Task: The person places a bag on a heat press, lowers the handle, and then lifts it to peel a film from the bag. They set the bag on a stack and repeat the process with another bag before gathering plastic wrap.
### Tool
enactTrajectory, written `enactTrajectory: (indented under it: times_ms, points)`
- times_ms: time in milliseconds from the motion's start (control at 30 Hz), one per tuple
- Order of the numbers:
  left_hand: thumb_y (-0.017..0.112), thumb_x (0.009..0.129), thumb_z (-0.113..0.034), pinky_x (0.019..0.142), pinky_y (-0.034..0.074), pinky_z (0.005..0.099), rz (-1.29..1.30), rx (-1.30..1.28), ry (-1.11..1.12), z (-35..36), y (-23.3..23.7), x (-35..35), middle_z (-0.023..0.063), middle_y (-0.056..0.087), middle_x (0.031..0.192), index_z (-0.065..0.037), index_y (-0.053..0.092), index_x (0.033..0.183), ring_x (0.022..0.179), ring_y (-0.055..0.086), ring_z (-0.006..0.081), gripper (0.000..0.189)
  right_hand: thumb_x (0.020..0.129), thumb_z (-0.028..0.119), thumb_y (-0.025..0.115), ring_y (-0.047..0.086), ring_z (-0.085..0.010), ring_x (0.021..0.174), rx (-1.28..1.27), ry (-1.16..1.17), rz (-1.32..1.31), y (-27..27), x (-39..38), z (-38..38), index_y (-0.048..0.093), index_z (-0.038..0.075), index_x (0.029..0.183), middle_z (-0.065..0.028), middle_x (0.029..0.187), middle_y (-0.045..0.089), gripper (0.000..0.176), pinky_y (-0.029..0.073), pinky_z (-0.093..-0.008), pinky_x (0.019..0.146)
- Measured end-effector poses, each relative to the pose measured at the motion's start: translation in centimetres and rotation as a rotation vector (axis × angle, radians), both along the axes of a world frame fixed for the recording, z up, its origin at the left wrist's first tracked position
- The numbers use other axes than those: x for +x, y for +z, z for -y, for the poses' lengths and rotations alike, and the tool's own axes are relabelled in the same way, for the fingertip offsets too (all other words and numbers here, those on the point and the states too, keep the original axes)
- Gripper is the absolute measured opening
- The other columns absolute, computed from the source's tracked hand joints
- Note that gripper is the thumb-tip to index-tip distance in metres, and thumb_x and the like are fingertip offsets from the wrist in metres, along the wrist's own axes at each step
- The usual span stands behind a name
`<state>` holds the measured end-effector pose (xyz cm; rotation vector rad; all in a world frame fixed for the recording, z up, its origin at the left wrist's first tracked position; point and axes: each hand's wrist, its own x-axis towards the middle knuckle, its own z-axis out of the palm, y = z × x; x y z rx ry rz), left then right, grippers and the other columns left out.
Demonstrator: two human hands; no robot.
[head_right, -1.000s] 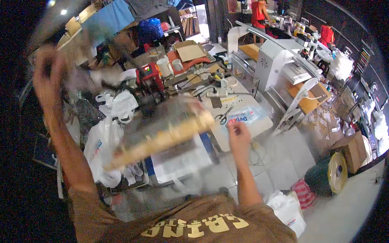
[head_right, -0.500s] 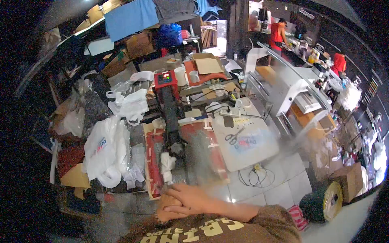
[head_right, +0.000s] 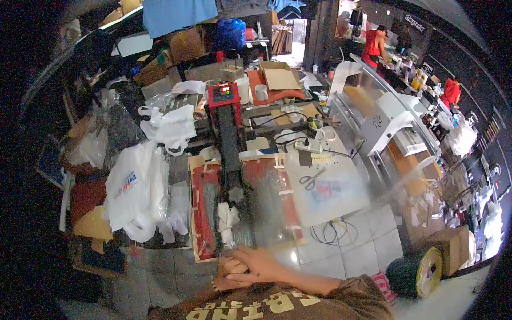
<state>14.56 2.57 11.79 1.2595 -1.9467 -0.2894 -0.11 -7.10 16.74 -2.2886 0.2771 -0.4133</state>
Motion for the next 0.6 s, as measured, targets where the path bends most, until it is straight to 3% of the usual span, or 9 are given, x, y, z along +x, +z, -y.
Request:
enactTrajectory:
  times_ms: [233, 333, 400, 533, 600]
  points:
    - [0.076, 0.066, -0.028, 0.057, 0.049, 0.0412, 0.024, -0.039, 0.018, 0.1, 0.5, 0.0, 0.0073, 0.062, 0.072, -0.012, 0.065, 0.073, 0.065, 0.063, 0.0293, 0.022, 0.082, 0.058, 0.068, 0.063, -0.036, 0.085, -0.051, -0.019, -0.036, -0.5, -0.2, -0.3, 0.057, 0.006, 0.129, -0.0139, 0.098, 0.062, 0.07, 0.051, -0.0421, 0.069]
    - [0.078, 0.065, -0.026, 0.064, 0.048, 0.0397, 0.064, -0.085, 0.003, -0.4, 1.5, 0.0, 0.007, 0.061, 0.075, -0.011, 0.064, 0.073, 0.07, 0.063, 0.0283, 0.022, 0.08, 0.054, 0.072, 0.063, -0.0338, 0.086, -0.102, -0.045, 0.046, -0.4, -0.5, -0.8, 0.059, 0.006, 0.127, -0.0131, 0.098, 0.062, 0.069, 0.05, -0.0407, 0.071]
    - [0.078, 0.066, -0.022, 0.071, 0.047, 0.0401, 0.0, -0.261, 0.134, -0.8, 1.7, -0.2, 0.006, 0.06, 0.079, -0.01, 0.066, 0.076, 0.077, 0.062, 0.0267, 0.02, 0.077, 0.049, 0.077, 0.062, -0.0298, 0.083, -0.225, -0.146, 0.245, 0.4, -1.3, -1.1, 0.062, 0.005, 0.122, -0.0109, 0.094, 0.062, 0.065, 0.048, -0.0389, 0.075]
    - [0.078, 0.069, -0.025, 0.076, 0.044, 0.04, -0.051, -0.314, 0.299, -1.4, -0.2, -0.9, 0.0041, 0.061, 0.083, -0.008, 0.069, 0.083, 0.079, 0.06, 0.0244, 0.023, 0.074, 0.043, 0.081, 0.061, -0.0255, 0.079, -0.251, -0.089, 0.129, -2.2, -3.5, -0.6, 0.066, 0.006, 0.116, -0.0073, 0.089, 0.063, 0.058, 0.046, -0.0373, 0.077]
    - [0.078, 0.07, -0.027, 0.075, 0.043, 0.0393, -0.052, -0.317, 0.297, -1.5, -1.0, -1.0, 0.0037, 0.061, 0.084, -0.009, 0.069, 0.082, 0.08, 0.06, 0.024, 0.023, 0.074, 0.041, 0.082, 0.059, -0.0234, 0.074, -0.322, -0.046, 0.297, -4.5, -3.5, -0.4, 0.067, 0.006, 0.112, -0.0039, 0.081, 0.061, 0.054, 0.046, -0.0369, 0.074]
